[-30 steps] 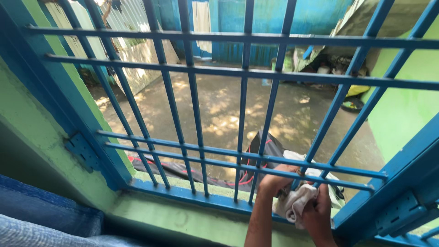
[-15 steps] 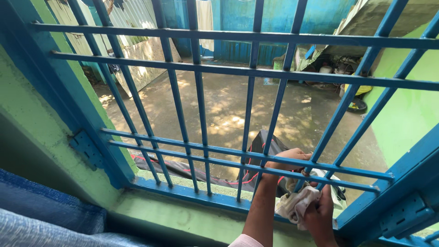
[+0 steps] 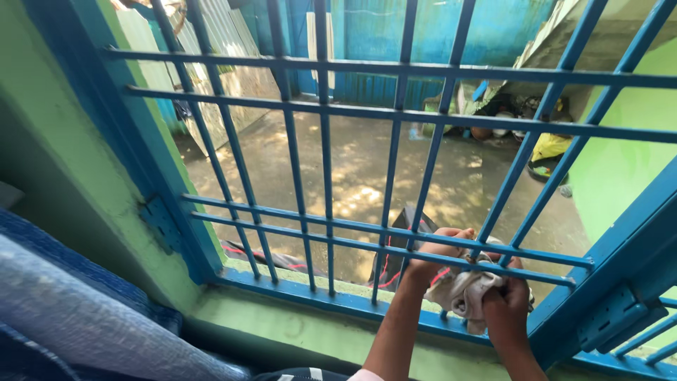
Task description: The person wipes the blue metal bars of a window grille using a white cloth. They systematically clean the vertical and horizontal bars, moving the cloth back and forth to remove dust or dirt.
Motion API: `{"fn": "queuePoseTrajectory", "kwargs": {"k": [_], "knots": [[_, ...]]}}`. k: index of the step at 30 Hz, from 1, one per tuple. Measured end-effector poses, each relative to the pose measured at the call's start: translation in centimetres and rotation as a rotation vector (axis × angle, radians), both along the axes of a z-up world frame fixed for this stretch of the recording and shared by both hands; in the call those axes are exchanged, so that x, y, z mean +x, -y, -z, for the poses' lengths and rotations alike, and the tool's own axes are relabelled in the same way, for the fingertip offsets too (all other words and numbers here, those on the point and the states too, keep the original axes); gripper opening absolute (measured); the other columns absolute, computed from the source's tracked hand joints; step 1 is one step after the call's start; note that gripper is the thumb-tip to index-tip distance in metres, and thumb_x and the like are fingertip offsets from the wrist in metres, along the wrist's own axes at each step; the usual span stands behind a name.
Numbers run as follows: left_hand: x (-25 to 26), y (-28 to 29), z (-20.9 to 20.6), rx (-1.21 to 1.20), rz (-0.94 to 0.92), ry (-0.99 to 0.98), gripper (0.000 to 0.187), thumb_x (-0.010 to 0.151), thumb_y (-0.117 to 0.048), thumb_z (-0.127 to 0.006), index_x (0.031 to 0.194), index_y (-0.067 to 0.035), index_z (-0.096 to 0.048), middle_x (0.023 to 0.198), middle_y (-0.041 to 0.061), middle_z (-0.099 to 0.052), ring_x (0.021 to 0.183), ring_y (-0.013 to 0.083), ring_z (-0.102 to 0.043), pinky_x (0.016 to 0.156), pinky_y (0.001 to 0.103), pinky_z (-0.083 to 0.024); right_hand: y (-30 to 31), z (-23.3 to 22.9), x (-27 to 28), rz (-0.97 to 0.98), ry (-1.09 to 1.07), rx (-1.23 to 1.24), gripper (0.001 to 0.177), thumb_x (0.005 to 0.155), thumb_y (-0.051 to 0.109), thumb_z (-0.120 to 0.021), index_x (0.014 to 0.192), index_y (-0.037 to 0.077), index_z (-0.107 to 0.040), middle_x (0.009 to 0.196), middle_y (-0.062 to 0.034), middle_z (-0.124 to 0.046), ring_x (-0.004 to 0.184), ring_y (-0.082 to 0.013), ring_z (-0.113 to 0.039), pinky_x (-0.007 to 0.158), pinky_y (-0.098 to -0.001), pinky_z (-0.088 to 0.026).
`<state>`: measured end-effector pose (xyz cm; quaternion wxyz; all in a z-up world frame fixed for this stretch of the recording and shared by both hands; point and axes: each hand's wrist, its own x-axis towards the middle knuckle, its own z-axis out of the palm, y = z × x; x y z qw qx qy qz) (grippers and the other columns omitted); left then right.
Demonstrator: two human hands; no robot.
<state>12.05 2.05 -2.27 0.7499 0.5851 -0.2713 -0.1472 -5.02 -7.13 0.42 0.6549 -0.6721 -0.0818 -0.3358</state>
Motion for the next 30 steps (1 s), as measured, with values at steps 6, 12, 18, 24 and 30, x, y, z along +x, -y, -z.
{"fn": "queuePoseTrajectory", "kwargs": {"k": [6, 12, 18, 24, 30], "knots": [[0.3, 0.9, 0.9, 0.148, -0.205, 0.049, 0.036, 0.107, -0.033, -0.058, 0.108, 0.0, -0.071, 0.095, 0.01, -0.075, 0.086, 0.0158, -0.065, 0.077, 0.036, -0.053, 0.5, 3.9, 0.4, 0.043, -0.01, -0.171, 0.038, 0.09, -0.002, -0.049, 0.127, 0.007, -0.053, 0.105, -0.0039, -0.062, 0.096, -0.0108, -0.058, 0.085, -0.0266, -0.048], [-5.3, -1.3, -1.4, 0.722, -0.579, 0.406, 0.035, 0.104, -0.034, -0.051, 0.105, -0.006, -0.073, 0.107, 0.026, -0.073, 0.104, 0.0437, -0.07, 0.09, 0.052, -0.055, 0.9, 4.6, 0.1, -0.006, -0.051, -0.221, 0.047, 0.081, -0.006, -0.043, 0.126, 0.007, -0.051, 0.097, -0.0043, -0.06, 0.089, -0.0111, -0.058, 0.079, -0.0252, -0.049], [-13.6, -5.0, -9.3, 1.041, -0.339, 0.259, 0.042, 0.084, -0.035, -0.072, 0.114, -0.005, -0.073, 0.12, 0.025, -0.065, 0.117, 0.0402, -0.063, 0.096, 0.05, -0.053, 0.2, 2.2, -1.5, -0.116, -0.127, -0.16, 0.037, 0.086, -0.006, -0.05, 0.121, 0.005, -0.052, 0.094, -0.0062, -0.065, 0.085, -0.0114, -0.061, 0.074, -0.0275, -0.05], [-19.8, -7.3, -19.1, 1.008, -0.278, 0.572, 0.04, 0.091, -0.043, -0.063, 0.096, -0.007, -0.079, 0.096, 0.022, -0.076, 0.089, 0.036, -0.073, 0.081, 0.048, -0.058, -0.3, -0.9, -3.7, -0.111, -0.275, -0.155, 0.043, 0.083, -0.006, -0.046, 0.123, 0.007, -0.055, 0.098, -0.008, -0.069, 0.088, -0.0142, -0.065, 0.078, -0.029, -0.052], [-18.1, -6.6, -23.7, 0.48, -0.692, 0.796, 0.062, 0.095, -0.055, -0.069, 0.057, -0.006, -0.066, 0.067, 0.013, -0.07, 0.062, 0.0174, -0.067, 0.06, 0.037, -0.054, 0.3, -2.3, -2.2, -0.133, -0.17, 0.029, 0.042, 0.083, -0.01, -0.038, 0.117, 0.002, -0.06, 0.1, -0.0079, -0.065, 0.089, -0.0132, -0.061, 0.078, -0.0273, -0.05]]}}
